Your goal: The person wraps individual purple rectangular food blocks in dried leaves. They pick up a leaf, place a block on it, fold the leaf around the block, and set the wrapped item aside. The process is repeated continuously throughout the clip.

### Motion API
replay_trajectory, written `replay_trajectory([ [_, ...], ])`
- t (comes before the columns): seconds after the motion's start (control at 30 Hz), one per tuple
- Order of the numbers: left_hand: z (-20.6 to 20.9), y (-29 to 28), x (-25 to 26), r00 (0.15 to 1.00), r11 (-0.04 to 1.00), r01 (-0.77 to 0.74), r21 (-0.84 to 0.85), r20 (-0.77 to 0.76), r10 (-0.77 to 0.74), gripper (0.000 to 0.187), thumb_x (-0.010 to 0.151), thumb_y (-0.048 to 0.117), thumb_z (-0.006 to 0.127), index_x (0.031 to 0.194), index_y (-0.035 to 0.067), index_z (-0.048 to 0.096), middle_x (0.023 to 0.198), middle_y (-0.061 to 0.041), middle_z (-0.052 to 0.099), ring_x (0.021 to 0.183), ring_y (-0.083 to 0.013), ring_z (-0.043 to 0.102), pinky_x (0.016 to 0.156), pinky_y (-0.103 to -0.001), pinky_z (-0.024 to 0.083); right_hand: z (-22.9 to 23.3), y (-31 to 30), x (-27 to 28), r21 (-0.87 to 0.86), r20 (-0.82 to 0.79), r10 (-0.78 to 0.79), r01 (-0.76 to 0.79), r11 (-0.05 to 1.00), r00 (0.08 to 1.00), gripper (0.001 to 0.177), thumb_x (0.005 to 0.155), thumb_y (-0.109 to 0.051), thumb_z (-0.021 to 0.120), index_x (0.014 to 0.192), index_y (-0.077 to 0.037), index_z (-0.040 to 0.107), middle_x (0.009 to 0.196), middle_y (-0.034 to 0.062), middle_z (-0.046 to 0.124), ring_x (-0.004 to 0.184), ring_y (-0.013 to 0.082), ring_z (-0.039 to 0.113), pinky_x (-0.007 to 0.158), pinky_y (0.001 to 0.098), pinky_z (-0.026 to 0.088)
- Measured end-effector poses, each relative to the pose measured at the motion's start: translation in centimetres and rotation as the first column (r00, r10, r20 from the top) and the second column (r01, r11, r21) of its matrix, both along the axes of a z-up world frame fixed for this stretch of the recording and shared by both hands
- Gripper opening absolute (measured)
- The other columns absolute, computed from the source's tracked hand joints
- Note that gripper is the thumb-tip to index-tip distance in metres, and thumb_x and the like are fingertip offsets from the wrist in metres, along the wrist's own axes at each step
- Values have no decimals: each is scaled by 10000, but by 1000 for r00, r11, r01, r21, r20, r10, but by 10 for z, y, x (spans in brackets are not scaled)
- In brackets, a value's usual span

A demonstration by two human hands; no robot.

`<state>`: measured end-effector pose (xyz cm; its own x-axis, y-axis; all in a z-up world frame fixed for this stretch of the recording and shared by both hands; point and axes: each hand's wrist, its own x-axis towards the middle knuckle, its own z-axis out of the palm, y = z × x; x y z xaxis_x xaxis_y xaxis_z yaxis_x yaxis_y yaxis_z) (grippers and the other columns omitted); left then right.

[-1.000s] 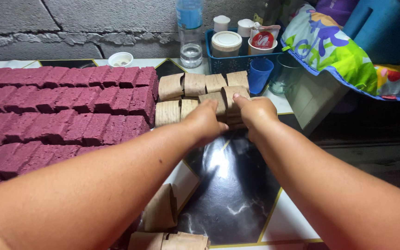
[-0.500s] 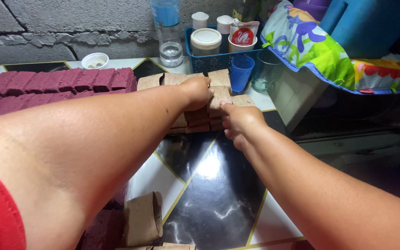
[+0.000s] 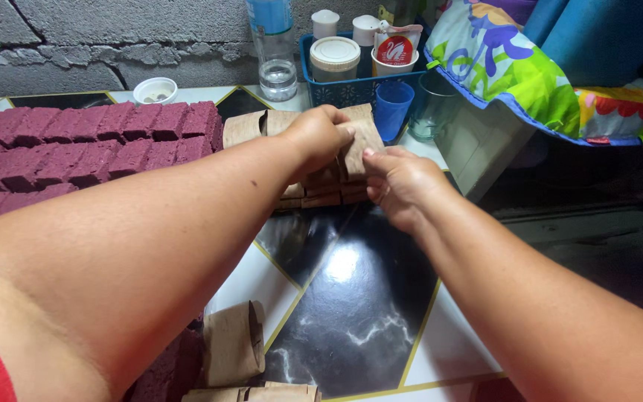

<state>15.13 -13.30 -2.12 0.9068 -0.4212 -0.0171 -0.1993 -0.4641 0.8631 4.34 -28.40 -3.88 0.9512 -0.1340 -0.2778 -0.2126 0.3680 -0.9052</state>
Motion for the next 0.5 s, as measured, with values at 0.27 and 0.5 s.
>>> replay_trajectory([
  [0.27, -1, -7, -1, 952, 963, -3, -268, -296, -80, 331, 954, 257, 653, 1233, 80, 657, 933, -61, 695, 781, -184, 605, 679, -362, 490, 14, -27, -6, 26, 5, 152, -152, 988, 988, 146, 946, -211, 680, 1050, -108, 685, 943, 17, 708, 798, 135, 596, 710, 294, 485],
  [0.5, -8, -12, -36, 943, 972, -9, 236, 326, -70, 553, 874, 239, 740, 1374, 103, 546, 1227, -181, 652, 1159, -348, 636, 980, -413, 501, 4, -64, 12, -363, -130, -120, 65, 929, 984, 181, 907, -250, 724, 1014, -105, 701, 878, 2, 699, 736, 122, 603, 661, 294, 479],
])
